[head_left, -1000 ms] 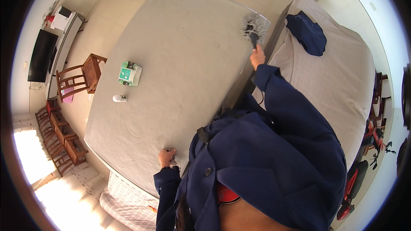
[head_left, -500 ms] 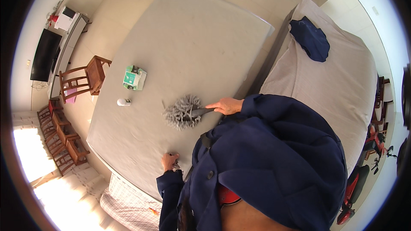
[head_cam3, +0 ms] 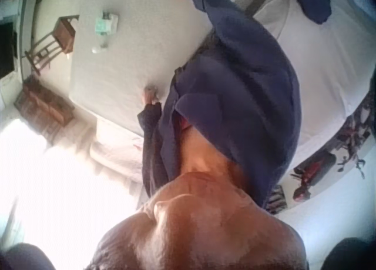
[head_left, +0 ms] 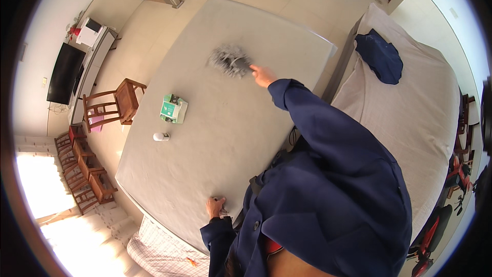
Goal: The person uses a duster to wipe the surface of a large rectangular object covered with a gray sheet. They move around the object, dusting different sections and edges, then briefly pick up a small pink bucket before continuing to dust.
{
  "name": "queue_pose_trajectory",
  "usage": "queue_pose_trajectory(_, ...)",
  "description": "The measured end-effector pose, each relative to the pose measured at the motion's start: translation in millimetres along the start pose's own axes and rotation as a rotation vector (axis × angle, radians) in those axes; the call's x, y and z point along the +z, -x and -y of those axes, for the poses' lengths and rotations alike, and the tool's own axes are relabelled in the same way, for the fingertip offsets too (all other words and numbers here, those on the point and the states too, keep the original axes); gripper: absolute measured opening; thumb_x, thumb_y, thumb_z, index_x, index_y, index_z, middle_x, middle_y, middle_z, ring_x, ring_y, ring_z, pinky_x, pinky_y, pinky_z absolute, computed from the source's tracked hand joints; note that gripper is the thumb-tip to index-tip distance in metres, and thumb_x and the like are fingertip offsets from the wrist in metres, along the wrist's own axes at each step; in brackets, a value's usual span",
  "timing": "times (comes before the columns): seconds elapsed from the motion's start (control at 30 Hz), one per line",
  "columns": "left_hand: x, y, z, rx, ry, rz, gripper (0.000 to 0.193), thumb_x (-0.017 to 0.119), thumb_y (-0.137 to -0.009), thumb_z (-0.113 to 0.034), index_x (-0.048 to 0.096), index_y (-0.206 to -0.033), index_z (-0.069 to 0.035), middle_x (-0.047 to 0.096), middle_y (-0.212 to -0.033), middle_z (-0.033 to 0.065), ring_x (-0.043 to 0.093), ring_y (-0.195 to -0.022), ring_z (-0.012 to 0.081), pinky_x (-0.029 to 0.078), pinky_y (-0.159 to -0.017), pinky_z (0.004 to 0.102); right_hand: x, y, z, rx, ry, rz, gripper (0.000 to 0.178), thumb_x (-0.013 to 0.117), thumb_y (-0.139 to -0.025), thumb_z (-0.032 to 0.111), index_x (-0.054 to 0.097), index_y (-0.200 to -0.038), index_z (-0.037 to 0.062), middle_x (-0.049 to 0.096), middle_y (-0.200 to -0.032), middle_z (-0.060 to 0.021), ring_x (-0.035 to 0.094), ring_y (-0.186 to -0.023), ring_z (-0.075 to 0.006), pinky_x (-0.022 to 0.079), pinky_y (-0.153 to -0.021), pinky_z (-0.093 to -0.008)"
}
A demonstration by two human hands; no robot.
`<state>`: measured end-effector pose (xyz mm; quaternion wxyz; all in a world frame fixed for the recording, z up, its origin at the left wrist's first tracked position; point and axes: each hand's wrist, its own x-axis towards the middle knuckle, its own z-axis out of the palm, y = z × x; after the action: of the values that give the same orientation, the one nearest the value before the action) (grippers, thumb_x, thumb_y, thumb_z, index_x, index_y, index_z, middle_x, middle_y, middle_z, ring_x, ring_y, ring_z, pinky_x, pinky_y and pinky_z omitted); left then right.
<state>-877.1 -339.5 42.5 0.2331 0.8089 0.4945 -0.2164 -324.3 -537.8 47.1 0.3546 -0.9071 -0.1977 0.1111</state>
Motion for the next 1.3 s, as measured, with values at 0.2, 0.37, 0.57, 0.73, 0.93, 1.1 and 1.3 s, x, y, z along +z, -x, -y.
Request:
queue_pose_trajectory(0.2, -9.7, -2.1, -5.8, 0.039, 0.022, 0.090, 0.048, 0.076, -0.059, -0.039, 0.065, -0.073, 0.005, 0.065, -0.073, 0.0194, 0.065, -0.072, 0.0295, 0.048, -0.066, 0.0393, -93.9, 8.8, -99.6, 0.358, 0.090, -0.346, 0.036, 0.047, -0.087, 0.019, 0.049, -0.122, 0.0119, 0.062, -0.099, -0.0202, 0.058, -0.092, -0.0392, 0.046, -0.078, -0.0476)
queue_pose_trajectory(0.37, -13.7, -4.6, -9.5, 0.045, -0.027, 0.152, 0.044, 0.076, -0.060, -0.038, 0.065, -0.067, 0.004, 0.064, -0.066, 0.0176, 0.065, -0.064, 0.0278, 0.048, -0.061, 0.0396, -152.1, 83.5, -166.8, 0.652, 0.072, -0.518, 0.036, 0.047, -0.087, 0.020, 0.049, -0.121, 0.0079, 0.060, -0.105, -0.0217, 0.056, -0.097, -0.0407, 0.044, -0.082, -0.0471)
queue_pose_trajectory(0.57, -13.2, -8.3, -6.1, 0.015, -0.063, 0.204, 0.042, 0.075, -0.061, -0.037, 0.065, -0.067, 0.004, 0.064, -0.065, 0.0166, 0.064, -0.063, 0.0270, 0.048, -0.059, 0.0399, -146.8, 137.0, -183.4, 0.786, 0.019, -0.763, 0.039, 0.048, -0.089, 0.020, 0.047, -0.125, 0.0069, 0.056, -0.116, -0.0201, 0.053, -0.103, -0.0395, 0.043, -0.085, -0.0463)
queue_pose_trajectory(0.73, -10.0, -10.1, -1.9, 0.074, -0.082, 0.154, 0.039, 0.073, -0.063, -0.036, 0.065, -0.066, 0.003, 0.062, -0.060, 0.0143, 0.063, -0.059, 0.0250, 0.048, -0.058, 0.0385, -139.6, 151.8, -166.6, 0.580, 0.159, -0.694, 0.041, 0.048, -0.090, 0.022, 0.046, -0.128, 0.0072, 0.058, -0.112, -0.0196, 0.055, -0.101, -0.0385, 0.044, -0.085, -0.0447)
queue_pose_trajectory(0.93, -12.2, -15.5, -2.3, 0.016, -0.100, 0.222, 0.043, 0.074, -0.061, -0.039, 0.066, -0.074, 0.001, 0.065, -0.073, 0.0155, 0.064, -0.073, 0.0281, 0.048, -0.065, 0.0386, -77.0, 173.8, -113.5, 0.157, 0.053, -0.514, 0.039, 0.048, -0.089, 0.018, 0.047, -0.126, 0.0088, 0.060, -0.103, -0.0207, 0.056, -0.093, -0.0402, 0.045, -0.079, -0.0464)
queue_pose_trajectory(1.1, -14.0, -11.1, -8.2, -0.039, -0.056, 0.246, 0.046, 0.076, -0.059, -0.040, 0.067, -0.078, 0.001, 0.067, -0.080, 0.0161, 0.065, -0.079, 0.0299, 0.049, -0.069, 0.0385, -36.3, 260.5, -43.7, -0.251, -0.149, 0.066, 0.041, 0.049, -0.088, 0.018, 0.046, -0.128, 0.0117, 0.061, -0.095, -0.0212, 0.058, -0.081, -0.0410, 0.046, -0.072, -0.0462)
queue_pose_trajectory(1.3, -22.6, 7.8, -21.0, -0.004, -0.075, 0.110, 0.041, 0.075, -0.059, -0.036, 0.067, -0.074, 0.000, 0.067, -0.076, 0.0159, 0.065, -0.076, 0.0295, 0.048, -0.067, 0.0391, -82.1, 280.2, -52.2, -0.337, 0.075, 0.634, 0.040, 0.050, -0.087, 0.019, 0.048, -0.127, 0.0169, 0.062, -0.100, -0.0177, 0.059, -0.082, -0.0378, 0.047, -0.071, -0.0435)
